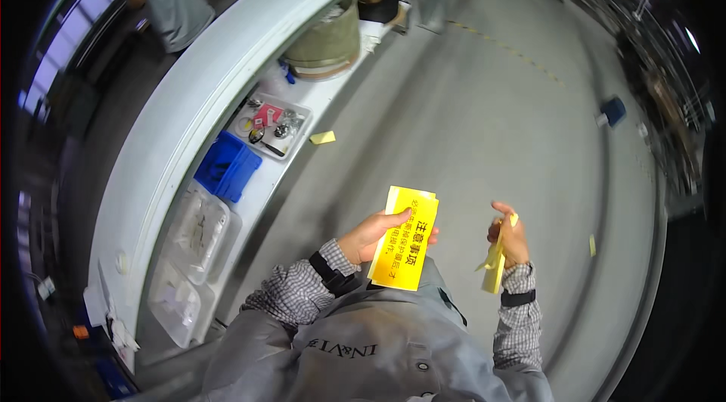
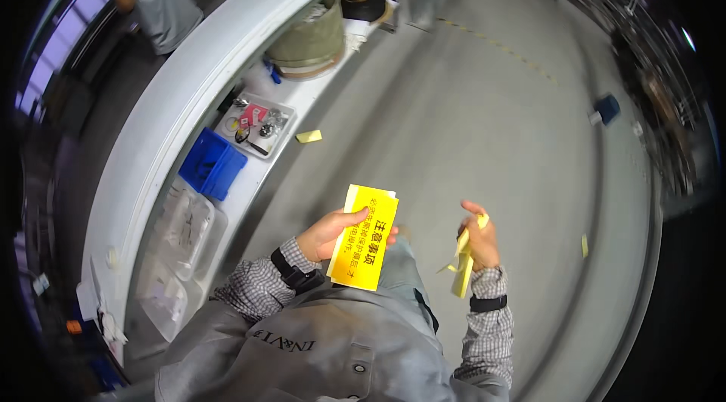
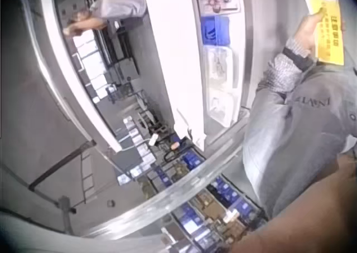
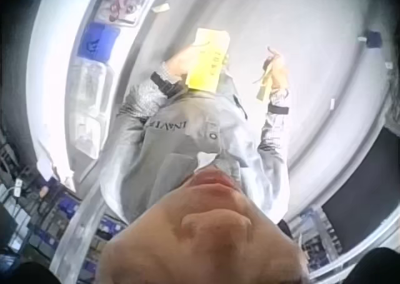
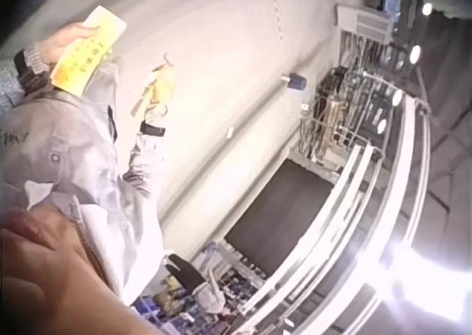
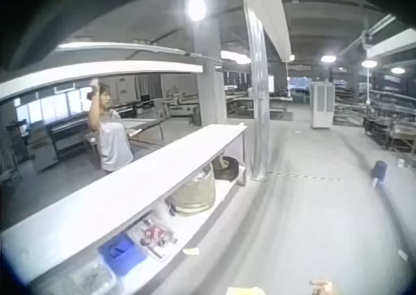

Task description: The person repeatedly peels yellow adhesive labels from a stack and applies them to the underside of a white overhead fixture. They handle the labels one at a time, smoothing them onto the surface, and continue this process throughout the clip.

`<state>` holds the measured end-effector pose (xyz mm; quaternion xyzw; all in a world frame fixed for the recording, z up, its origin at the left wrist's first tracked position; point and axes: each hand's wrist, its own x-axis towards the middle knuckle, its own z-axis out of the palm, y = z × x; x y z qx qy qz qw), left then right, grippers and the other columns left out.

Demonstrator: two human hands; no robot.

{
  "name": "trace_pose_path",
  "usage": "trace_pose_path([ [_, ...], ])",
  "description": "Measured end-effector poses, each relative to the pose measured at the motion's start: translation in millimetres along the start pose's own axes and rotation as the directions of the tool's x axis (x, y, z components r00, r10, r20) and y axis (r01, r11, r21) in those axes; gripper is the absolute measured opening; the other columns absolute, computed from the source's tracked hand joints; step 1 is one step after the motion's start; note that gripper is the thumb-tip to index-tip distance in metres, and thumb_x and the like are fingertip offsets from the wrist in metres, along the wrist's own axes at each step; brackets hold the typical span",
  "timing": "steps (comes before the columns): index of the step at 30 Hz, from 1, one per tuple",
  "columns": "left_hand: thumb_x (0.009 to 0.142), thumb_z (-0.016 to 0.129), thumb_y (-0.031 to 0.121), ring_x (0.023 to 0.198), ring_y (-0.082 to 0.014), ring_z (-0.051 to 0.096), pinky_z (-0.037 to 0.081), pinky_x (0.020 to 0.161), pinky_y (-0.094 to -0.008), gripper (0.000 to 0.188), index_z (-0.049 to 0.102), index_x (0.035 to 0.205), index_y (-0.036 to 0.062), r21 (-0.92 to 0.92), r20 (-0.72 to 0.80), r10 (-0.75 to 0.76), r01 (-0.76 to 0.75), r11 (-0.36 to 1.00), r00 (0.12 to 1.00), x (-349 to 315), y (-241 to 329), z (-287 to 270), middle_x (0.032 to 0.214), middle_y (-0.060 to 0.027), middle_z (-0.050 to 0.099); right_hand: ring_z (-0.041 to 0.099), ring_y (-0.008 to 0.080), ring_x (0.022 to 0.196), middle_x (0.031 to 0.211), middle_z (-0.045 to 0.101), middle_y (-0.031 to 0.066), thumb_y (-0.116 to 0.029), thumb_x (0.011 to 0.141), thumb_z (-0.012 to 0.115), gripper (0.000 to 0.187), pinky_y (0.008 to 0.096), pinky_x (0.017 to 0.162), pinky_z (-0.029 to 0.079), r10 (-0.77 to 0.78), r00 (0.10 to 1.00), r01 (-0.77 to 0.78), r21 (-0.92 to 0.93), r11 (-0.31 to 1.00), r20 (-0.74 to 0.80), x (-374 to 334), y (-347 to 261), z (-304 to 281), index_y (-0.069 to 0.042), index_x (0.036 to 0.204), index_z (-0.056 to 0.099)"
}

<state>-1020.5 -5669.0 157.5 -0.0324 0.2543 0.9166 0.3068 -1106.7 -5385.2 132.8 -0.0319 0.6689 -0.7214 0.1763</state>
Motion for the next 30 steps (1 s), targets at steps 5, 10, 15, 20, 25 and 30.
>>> trace_pose_path([
  [5, 0.094, 0.045, 0.030, 0.112, -0.0315, 0.051, 0.045, 0.091, -0.0438, 0.046, 0.036, 0.131, 0.0031, 0.003, 0.002, 0.136, -0.136, 0.991, 0.991, -12, -9, -11, 0.122, -0.0197, 0.050, 0.057, 0.0167, 0.063, 0.078, 0.054, 0.0037, -0.016, 0.086, 0.060, 0.026, 0.0310, 0.056, 0.051, 0.273, 0.958, -0.249, 0.219, 0.943, -0.084, 40, 41, -46, -0.009, 0.107, 0.049],
  [10, 0.094, 0.043, 0.033, 0.114, -0.0300, 0.050, 0.046, 0.090, -0.0445, 0.048, 0.035, 0.131, 0.0030, -0.002, -0.156, 0.165, -0.167, 0.986, 0.974, -27, -10, -21, 0.123, -0.0198, 0.049, 0.058, 0.0214, 0.064, 0.084, 0.055, 0.0062, -0.001, 0.078, 0.055, 0.026, 0.0377, 0.054, 0.051, 0.513, 0.850, -0.466, 0.279, 0.840, -0.124, 102, 70, -36, -0.008, 0.101, 0.044],
  [15, 0.095, 0.039, 0.033, 0.110, -0.0278, 0.052, 0.045, 0.091, -0.0395, 0.048, 0.034, 0.131, 0.0012, 0.059, -0.265, 0.196, -0.187, 0.981, 0.944, 4, 60, -36, 0.121, -0.0192, 0.051, 0.061, 0.0301, 0.089, 0.104, 0.059, 0.0139, -0.005, 0.080, 0.051, 0.042, 0.0413, 0.068, 0.054, 0.472, 0.881, -0.463, 0.276, 0.842, 0.035, 232, 28, 29, -0.002, 0.119, 0.036],
  [20, 0.094, 0.044, 0.029, 0.107, -0.0260, 0.054, 0.044, 0.091, -0.0372, 0.042, 0.042, 0.122, -0.0024, -0.162, -0.328, 0.145, -0.207, 0.965, 0.933, 29, 109, -104, 0.115, -0.0191, 0.054, 0.062, 0.0240, 0.083, 0.093, 0.064, 0.0129, -0.011, 0.085, 0.049, 0.022, 0.0330, 0.073, 0.052, 0.050, 0.999, -0.045, 0.305, 0.951, -0.010, 403, 80, 143, 0.001, 0.099, 0.060],
  [25, 0.091, 0.049, 0.029, 0.088, -0.0263, 0.060, 0.051, 0.076, -0.0380, 0.037, 0.045, 0.116, 0.0022, -0.107, -0.386, 0.160, -0.216, 0.970, 0.909, 64, 194, -147, 0.098, -0.0155, 0.059, 0.061, 0.0211, 0.071, 0.077, 0.062, 0.0103, -0.003, 0.069, 0.068, 0.018, 0.0336, 0.065, 0.050, 0.182, 0.930, -0.023, 0.443, 0.896, -0.320, 562, 40, 293, 0.000, 0.085, 0.061],
  [30, 0.092, 0.044, 0.032, 0.103, -0.0298, 0.056, 0.045, 0.089, -0.0416, 0.047, 0.040, 0.127, 0.0008, -0.309, -0.305, 0.072, -0.170, 0.936, 0.950, 80, 298, -197, 0.117, -0.0178, 0.055, 0.060, 0.0250, 0.073, 0.081, 0.061, 0.0139, -0.012, 0.077, 0.060, 0.019, 0.0375, 0.067, 0.050, -0.066, 0.966, 0.204, 0.572, 0.794, -0.251, 655, -9, 386, 0.000, 0.093, 0.060],
])
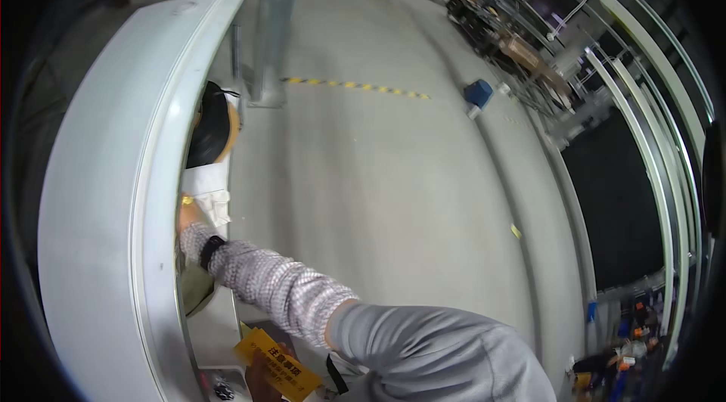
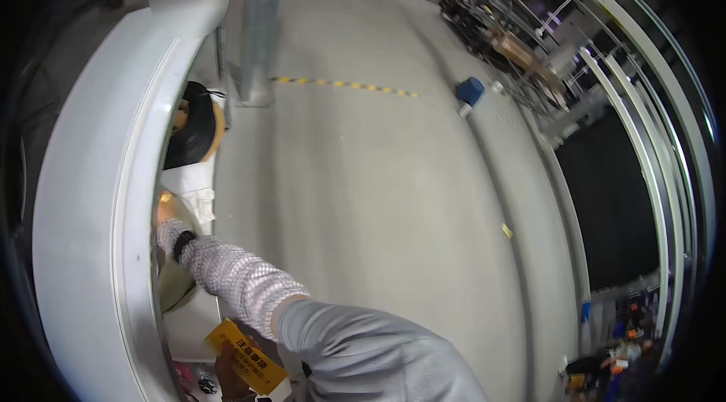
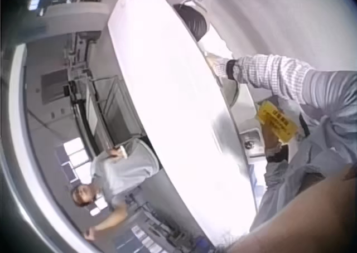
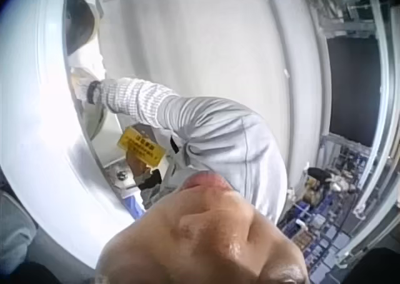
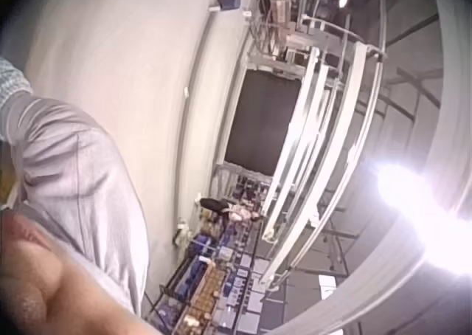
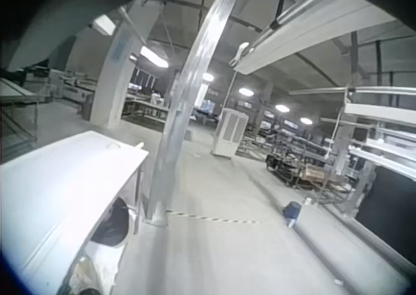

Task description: The person repeatedly peels yellow adhesive labels from a stack and applies them to the underside of a white overhead fixture. They handle the labels one at a time, smoothing them onto the surface, and continue this process throughout the clip.

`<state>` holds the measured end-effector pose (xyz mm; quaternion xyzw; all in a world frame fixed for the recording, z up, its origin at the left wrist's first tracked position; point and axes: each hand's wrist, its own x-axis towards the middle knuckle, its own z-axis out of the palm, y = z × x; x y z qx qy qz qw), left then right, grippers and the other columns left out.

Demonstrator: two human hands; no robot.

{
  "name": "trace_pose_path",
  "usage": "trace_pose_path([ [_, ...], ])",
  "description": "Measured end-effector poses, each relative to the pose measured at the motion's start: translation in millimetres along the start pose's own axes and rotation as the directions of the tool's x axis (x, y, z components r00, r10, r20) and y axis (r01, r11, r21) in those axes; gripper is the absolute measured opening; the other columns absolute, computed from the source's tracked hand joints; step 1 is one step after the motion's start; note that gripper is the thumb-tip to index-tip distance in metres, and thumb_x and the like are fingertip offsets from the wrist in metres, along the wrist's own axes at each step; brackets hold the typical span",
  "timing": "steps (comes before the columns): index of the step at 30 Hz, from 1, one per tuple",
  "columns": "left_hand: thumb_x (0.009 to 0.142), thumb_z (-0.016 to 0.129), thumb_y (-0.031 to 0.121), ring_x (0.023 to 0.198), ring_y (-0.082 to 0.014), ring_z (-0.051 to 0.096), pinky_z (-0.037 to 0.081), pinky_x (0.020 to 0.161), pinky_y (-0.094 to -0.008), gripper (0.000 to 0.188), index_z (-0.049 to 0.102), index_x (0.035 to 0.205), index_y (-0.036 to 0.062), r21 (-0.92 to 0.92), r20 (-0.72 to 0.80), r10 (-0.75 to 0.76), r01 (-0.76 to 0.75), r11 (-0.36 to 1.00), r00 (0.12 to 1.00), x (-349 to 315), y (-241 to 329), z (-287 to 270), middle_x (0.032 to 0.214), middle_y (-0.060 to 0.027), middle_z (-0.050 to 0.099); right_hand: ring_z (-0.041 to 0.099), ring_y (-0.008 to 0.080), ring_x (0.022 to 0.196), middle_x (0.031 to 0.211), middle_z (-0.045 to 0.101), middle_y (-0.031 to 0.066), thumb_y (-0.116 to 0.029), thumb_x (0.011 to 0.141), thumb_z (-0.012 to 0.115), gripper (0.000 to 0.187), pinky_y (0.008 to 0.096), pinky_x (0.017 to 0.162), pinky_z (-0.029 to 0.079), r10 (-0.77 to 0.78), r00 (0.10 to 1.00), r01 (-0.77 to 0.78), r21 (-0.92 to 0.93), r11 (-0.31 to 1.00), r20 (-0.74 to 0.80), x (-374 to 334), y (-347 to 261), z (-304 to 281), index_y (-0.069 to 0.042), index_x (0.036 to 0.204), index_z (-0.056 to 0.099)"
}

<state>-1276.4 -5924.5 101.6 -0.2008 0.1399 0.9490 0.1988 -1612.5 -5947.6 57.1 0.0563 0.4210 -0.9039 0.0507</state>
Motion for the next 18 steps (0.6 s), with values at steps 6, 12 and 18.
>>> trace_pose_path([
  [6, 0.094, 0.040, 0.031, 0.086, -0.0243, 0.057, 0.048, 0.076, -0.0351, 0.036, 0.043, 0.114, 0.0008, 0.359, -0.255, 0.162, -0.062, 0.931, 0.953, 46, 28, 23, 0.095, -0.0154, 0.057, 0.058, 0.0265, 0.079, 0.090, 0.059, 0.0159, -0.019, 0.082, 0.054, 0.025, 0.0378, 0.071, 0.046, -0.312, 0.930, 0.367, -0.514, 0.775, 0.193, 7, 37, 7, -0.004, 0.101, 0.057],
  [12, 0.093, 0.045, 0.027, 0.093, -0.0265, 0.058, 0.047, 0.085, -0.0371, 0.034, 0.043, 0.115, 0.0005, 0.401, -0.155, 0.058, 0.009, 0.916, 0.986, 88, 36, 21, 0.098, -0.0160, 0.057, 0.056, 0.0219, 0.067, 0.076, 0.059, 0.0132, -0.029, 0.081, 0.062, 0.030, 0.0339, 0.061, 0.044, 0.187, 0.973, 0.037, -0.887, 0.461, 0.137, -39, -29, -103, 0.001, 0.084, 0.062],
  [18, 0.094, 0.042, 0.026, 0.090, -0.0295, 0.061, 0.050, 0.080, -0.0379, 0.038, 0.041, 0.117, -0.0040, 0.588, -0.058, -0.072, 0.093, 0.804, 0.996, 128, -5, 63, 0.100, -0.0207, 0.058, 0.056, 0.0102, 0.064, 0.068, 0.060, 0.0047, -0.030, 0.076, 0.072, 0.033, 0.0254, 0.059, 0.046, 0.344, 0.938, -0.197, -0.753, 0.628, 0.041, -162, -151, -198, 0.000, 0.073, 0.058],
])
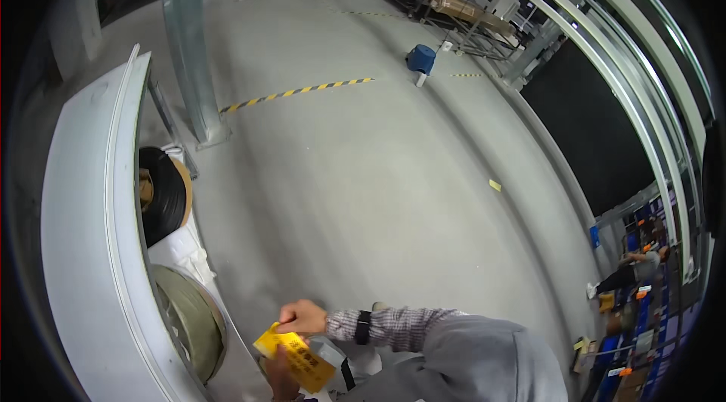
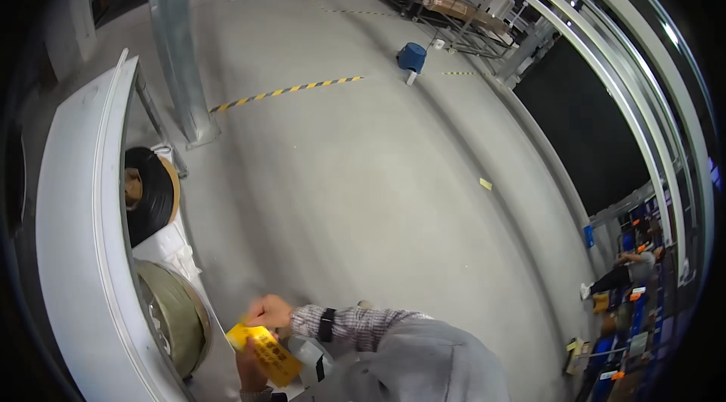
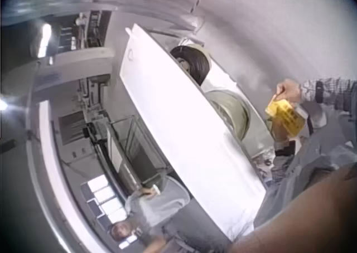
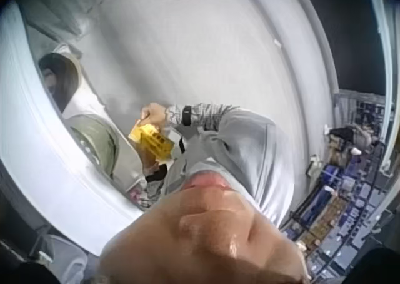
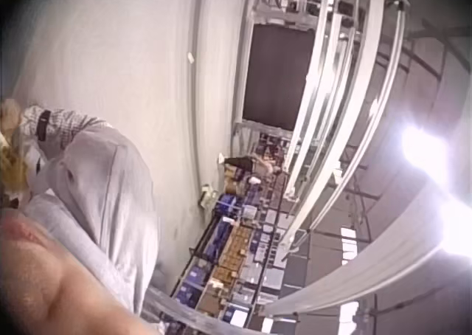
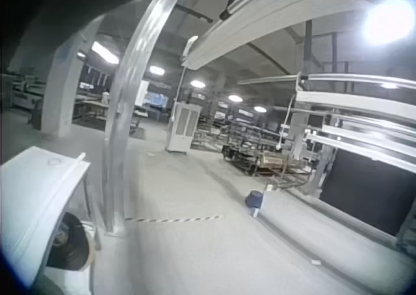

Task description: The person repeatedly peels yellow adhesive labels from a stack and applies them to the underside of a white overhead fixture. They handle the labels one at a time, smoothing them onto the surface, and continue this process throughout the clip.

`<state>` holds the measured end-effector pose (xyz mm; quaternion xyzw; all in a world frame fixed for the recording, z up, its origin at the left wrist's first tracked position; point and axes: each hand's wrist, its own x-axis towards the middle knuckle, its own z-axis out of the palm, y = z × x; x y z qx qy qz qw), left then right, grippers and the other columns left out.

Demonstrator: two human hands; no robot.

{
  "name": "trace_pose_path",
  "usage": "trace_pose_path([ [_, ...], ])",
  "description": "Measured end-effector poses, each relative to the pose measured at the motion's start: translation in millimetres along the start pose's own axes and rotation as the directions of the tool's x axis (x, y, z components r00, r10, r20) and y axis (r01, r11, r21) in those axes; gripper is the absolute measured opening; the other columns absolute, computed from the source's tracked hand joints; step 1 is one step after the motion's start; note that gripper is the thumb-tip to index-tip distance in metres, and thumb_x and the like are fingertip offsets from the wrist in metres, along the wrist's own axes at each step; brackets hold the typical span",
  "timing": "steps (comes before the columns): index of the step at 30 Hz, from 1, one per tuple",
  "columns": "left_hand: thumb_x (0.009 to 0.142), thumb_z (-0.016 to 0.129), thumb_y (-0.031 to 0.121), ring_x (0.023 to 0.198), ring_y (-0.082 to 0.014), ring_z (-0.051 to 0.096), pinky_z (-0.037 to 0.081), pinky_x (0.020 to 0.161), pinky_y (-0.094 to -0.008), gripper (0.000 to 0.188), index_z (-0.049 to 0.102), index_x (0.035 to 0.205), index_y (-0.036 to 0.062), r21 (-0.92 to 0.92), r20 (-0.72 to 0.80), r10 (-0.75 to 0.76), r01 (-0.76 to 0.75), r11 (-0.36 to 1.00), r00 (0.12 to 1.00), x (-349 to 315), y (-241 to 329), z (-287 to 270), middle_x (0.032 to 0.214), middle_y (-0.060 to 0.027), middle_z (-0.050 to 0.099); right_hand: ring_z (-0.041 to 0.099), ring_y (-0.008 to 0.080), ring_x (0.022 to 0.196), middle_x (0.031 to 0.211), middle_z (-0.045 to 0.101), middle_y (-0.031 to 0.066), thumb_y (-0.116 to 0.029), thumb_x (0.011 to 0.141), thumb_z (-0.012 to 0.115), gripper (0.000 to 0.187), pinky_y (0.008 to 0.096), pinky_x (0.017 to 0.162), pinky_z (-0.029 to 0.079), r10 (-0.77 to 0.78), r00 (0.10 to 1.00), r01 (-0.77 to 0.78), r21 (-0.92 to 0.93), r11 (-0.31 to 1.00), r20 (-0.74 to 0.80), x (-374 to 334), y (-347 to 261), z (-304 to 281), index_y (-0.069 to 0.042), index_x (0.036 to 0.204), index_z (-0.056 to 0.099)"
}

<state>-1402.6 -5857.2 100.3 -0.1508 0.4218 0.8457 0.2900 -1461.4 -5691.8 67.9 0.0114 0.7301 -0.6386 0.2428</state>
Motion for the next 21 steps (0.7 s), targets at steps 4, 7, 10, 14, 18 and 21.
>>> trace_pose_path([
  [4, 0.095, 0.038, 0.020, 0.093, -0.0319, 0.061, 0.050, 0.082, -0.0402, 0.035, 0.040, 0.119, -0.0055, 0.046, 0.090, -0.115, 0.111, 0.993, 0.989, 14, -23, 49, 0.104, -0.0207, 0.058, 0.055, 0.0082, 0.065, 0.069, 0.060, 0.0031, -0.015, 0.078, 0.071, 0.019, 0.0234, 0.055, 0.044, 0.043, 0.994, -0.042, 0.013, 0.999, -0.099, -43, -7, -58, -0.002, 0.075, 0.057],
  [7, 0.095, 0.039, 0.020, 0.097, -0.0328, 0.059, 0.049, 0.082, -0.0407, 0.037, 0.038, 0.122, -0.0043, 0.061, 0.166, -0.123, 0.114, 0.992, 0.978, 18, -28, 100, 0.107, -0.0212, 0.056, 0.053, 0.0076, 0.060, 0.067, 0.059, 0.0026, -0.012, 0.080, 0.068, 0.016, 0.0226, 0.051, 0.042, 0.007, 0.999, -0.009, -0.049, 0.999, -0.038, -73, -22, -102, -0.003, 0.075, 0.055],
  [10, 0.095, 0.039, 0.023, 0.100, -0.0343, 0.057, 0.047, 0.085, -0.0427, 0.041, 0.036, 0.125, -0.0030, 0.077, 0.258, -0.126, 0.110, 0.991, 0.958, 26, -40, 135, 0.111, -0.0214, 0.055, 0.054, 0.0072, 0.057, 0.064, 0.058, 0.0020, -0.011, 0.081, 0.067, 0.016, 0.0225, 0.050, 0.043, 0.049, 0.999, -0.049, 0.073, 0.996, 0.003, -101, -26, -139, -0.002, 0.075, 0.055],
  [14, 0.094, 0.038, 0.037, 0.106, -0.0375, 0.053, 0.042, 0.091, -0.0472, 0.049, 0.035, 0.129, 0.0016, -0.029, 0.387, -0.198, 0.226, 0.974, 0.901, 32, -55, 170, 0.117, -0.0209, 0.052, 0.059, 0.0083, 0.062, 0.071, 0.064, 0.0049, -0.009, 0.082, 0.065, 0.014, 0.0229, 0.055, 0.048, 0.015, 0.992, -0.008, 0.054, 0.998, -0.126, -146, -46, -174, 0.002, 0.090, 0.062],
  [18, 0.094, 0.036, 0.042, 0.108, -0.0381, 0.052, 0.042, 0.091, -0.0478, 0.053, 0.035, 0.129, 0.0028, 0.061, 0.362, -0.221, 0.213, 0.975, 0.906, 30, -70, 191, 0.120, -0.0197, 0.051, 0.060, 0.0091, 0.064, 0.076, 0.065, 0.0053, -0.013, 0.081, 0.066, 0.021, 0.0243, 0.058, 0.049, -0.309, 0.890, 0.315, -0.038, 0.948, -0.335, -171, -17, -188, 0.001, 0.096, 0.064],
  [21, 0.095, 0.034, 0.043, 0.109, -0.0320, 0.053, 0.042, 0.092, -0.0452, 0.052, 0.035, 0.130, 0.0042, 0.076, 0.347, -0.227, 0.214, 0.974, 0.910, 25, -74, 206, 0.121, -0.0162, 0.051, 0.057, 0.0077, 0.062, 0.074, 0.064, 0.0037, -0.017, 0.079, 0.069, 0.021, 0.0223, 0.056, 0.046, -0.016, 0.960, 0.063, 0.161, 0.985, -0.280, -208, -45, -205, -0.001, 0.091, 0.064],
])
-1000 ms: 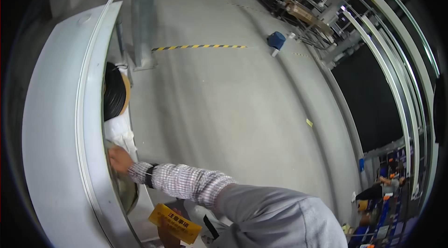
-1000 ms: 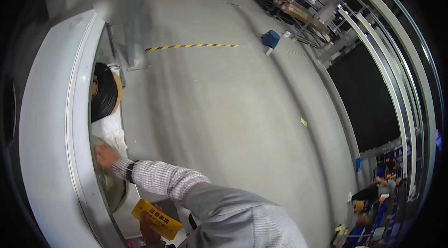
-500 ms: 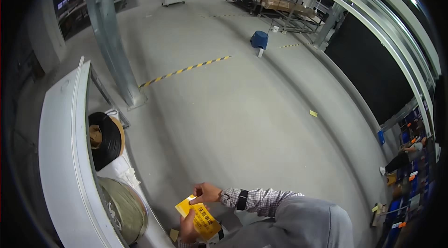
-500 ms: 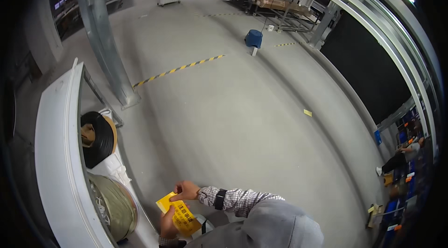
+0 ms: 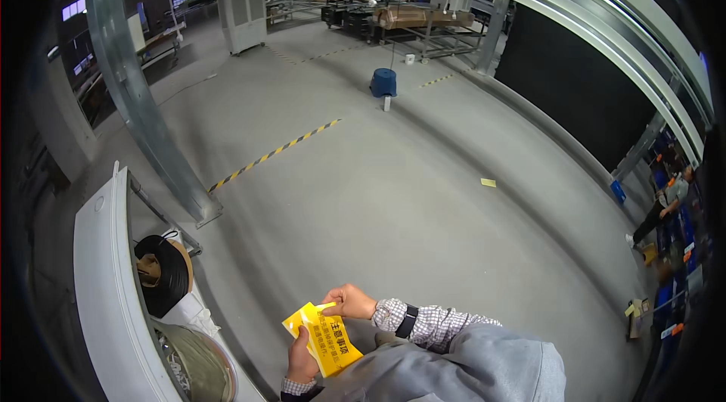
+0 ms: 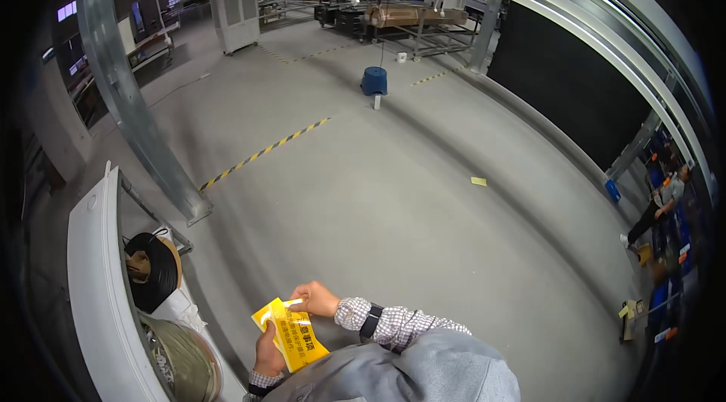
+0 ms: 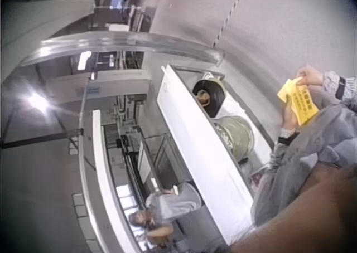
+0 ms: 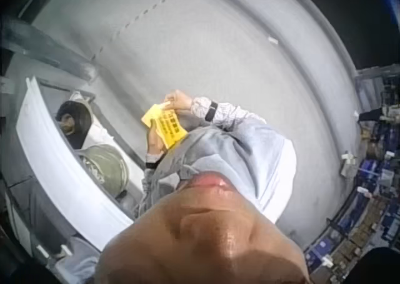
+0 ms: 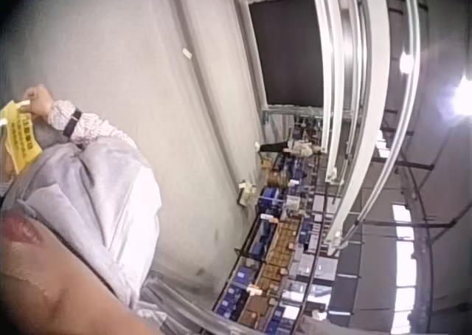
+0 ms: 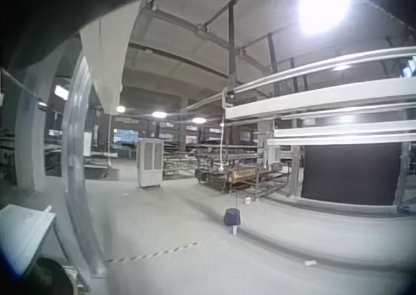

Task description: The person repeatedly peels yellow adhesive labels from a stack and applies them to the underside of a white overhead fixture. They handle the labels one at a time, smoothing them onto the surface, and continue this process throughout the clip.

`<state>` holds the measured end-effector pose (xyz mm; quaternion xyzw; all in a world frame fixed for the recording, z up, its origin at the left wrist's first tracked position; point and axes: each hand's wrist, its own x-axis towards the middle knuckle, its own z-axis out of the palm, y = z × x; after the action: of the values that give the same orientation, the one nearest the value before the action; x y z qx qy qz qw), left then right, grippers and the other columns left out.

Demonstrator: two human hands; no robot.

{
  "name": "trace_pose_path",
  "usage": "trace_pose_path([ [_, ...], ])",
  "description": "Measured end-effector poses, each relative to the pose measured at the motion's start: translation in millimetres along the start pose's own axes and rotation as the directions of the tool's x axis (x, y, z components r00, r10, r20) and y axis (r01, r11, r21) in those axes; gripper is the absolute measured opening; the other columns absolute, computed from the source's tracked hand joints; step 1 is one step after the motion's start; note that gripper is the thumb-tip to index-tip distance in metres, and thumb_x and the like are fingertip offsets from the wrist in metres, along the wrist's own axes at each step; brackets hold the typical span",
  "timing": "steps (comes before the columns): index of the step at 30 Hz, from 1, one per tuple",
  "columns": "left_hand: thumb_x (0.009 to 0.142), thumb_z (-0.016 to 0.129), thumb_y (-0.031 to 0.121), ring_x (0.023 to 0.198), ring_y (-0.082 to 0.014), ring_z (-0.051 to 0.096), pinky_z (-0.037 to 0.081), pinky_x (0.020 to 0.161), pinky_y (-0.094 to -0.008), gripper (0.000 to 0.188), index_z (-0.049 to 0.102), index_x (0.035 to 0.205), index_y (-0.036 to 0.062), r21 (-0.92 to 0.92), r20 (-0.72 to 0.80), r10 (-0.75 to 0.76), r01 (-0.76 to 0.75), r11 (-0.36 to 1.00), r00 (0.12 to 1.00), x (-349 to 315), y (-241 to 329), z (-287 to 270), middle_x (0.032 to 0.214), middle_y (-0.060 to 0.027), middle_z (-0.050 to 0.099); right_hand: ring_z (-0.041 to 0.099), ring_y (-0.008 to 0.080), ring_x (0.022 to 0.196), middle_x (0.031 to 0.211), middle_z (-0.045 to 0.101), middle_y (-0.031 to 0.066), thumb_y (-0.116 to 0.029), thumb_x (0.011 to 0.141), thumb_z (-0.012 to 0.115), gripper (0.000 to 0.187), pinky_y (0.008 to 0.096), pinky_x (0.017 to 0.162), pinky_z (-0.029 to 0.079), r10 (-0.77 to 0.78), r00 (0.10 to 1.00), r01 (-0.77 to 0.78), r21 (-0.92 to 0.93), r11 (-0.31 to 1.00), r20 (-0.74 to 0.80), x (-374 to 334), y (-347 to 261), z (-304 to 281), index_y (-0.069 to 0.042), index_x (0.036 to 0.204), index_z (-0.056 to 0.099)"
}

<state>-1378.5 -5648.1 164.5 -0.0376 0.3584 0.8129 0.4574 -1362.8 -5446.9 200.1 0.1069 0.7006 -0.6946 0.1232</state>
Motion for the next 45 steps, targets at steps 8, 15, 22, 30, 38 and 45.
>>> trace_pose_path([
  [8, 0.088, 0.025, 0.064, 0.117, -0.0276, 0.044, 0.036, 0.098, -0.0407, 0.075, 0.037, 0.131, 0.0042, -0.126, 0.073, 0.227, -0.217, 0.968, 0.971, -15, 18, 76, 0.131, -0.0130, 0.044, 0.051, 0.0068, 0.054, 0.067, 0.056, 0.0011, -0.017, 0.090, 0.056, 0.015, 0.0211, 0.047, 0.041, -0.138, 0.986, 0.152, 0.162, 0.975, -0.093, -50, 0, -25, -0.004, 0.085, 0.050],
  [15, 0.096, 0.024, 0.046, 0.062, -0.0180, 0.046, 0.042, 0.060, -0.0316, 0.056, 0.042, 0.126, 0.0011, -0.281, 0.472, 0.230, -0.103, 0.954, 0.851, 11, 17, 57, 0.073, -0.0061, 0.048, 0.057, 0.0093, 0.059, 0.073, 0.059, 0.0034, -0.014, 0.087, 0.058, 0.011, 0.0243, 0.046, 0.047, -0.163, 0.867, 0.311, 0.253, 0.916, -0.471, -76, -12, -59, -0.003, 0.089, 0.054],
  [22, 0.096, 0.037, 0.014, 0.043, -0.0035, 0.032, 0.027, 0.041, -0.0177, 0.027, 0.046, 0.117, -0.0004, 0.299, 0.391, 0.099, -0.228, 0.927, 0.915, 10, 62, 148, 0.057, 0.0046, 0.038, 0.052, 0.0097, 0.054, 0.071, 0.059, 0.0057, -0.011, 0.088, 0.056, 0.012, 0.0219, 0.047, 0.042, -0.472, 0.424, 0.713, -0.036, 0.700, -0.773, -102, -84, -130, 0.001, 0.090, 0.053],
  [30, 0.089, 0.055, 0.014, 0.057, -0.0010, 0.039, 0.031, 0.049, -0.0170, 0.017, 0.054, 0.100, 0.0015, 0.599, 0.248, 0.123, -0.252, 0.760, 0.961, 5, 61, 203, 0.067, 0.0042, 0.049, 0.051, 0.0097, 0.053, 0.072, 0.061, 0.0068, -0.015, 0.089, 0.057, 0.017, 0.0213, 0.048, 0.040, -0.466, 0.455, 0.712, -0.004, 0.702, -0.759, -112, -100, -125, 0.001, 0.088, 0.053],
  [38, 0.089, 0.054, 0.012, 0.060, -0.0011, 0.040, 0.033, 0.051, -0.0166, 0.010, 0.057, 0.088, 0.0021, 0.551, 0.299, 0.193, -0.334, 0.765, 0.935, 7, 74, 194, 0.070, 0.0047, 0.051, 0.051, 0.0079, 0.056, 0.072, 0.060, 0.0051, -0.014, 0.088, 0.059, 0.017, 0.0206, 0.049, 0.040, -0.531, 0.533, 0.692, -0.022, 0.722, -0.659, -113, -96, -131, 0.002, 0.091, 0.055],
  [45, 0.089, 0.052, 0.008, 0.049, -0.0012, 0.033, 0.025, 0.043, -0.0177, 0.008, 0.054, 0.087, 0.0009, 0.605, 0.291, 0.206, -0.346, 0.717, 0.934, 8, 71, 193, 0.062, 0.0053, 0.043, 0.052, 0.0074, 0.056, 0.072, 0.061, 0.0046, -0.014, 0.087, 0.060, 0.017, 0.0202, 0.050, 0.040, -0.555, 0.530, 0.695, -0.046, 0.717, -0.641, -113, -98, -132, 0.002, 0.090, 0.055],
])
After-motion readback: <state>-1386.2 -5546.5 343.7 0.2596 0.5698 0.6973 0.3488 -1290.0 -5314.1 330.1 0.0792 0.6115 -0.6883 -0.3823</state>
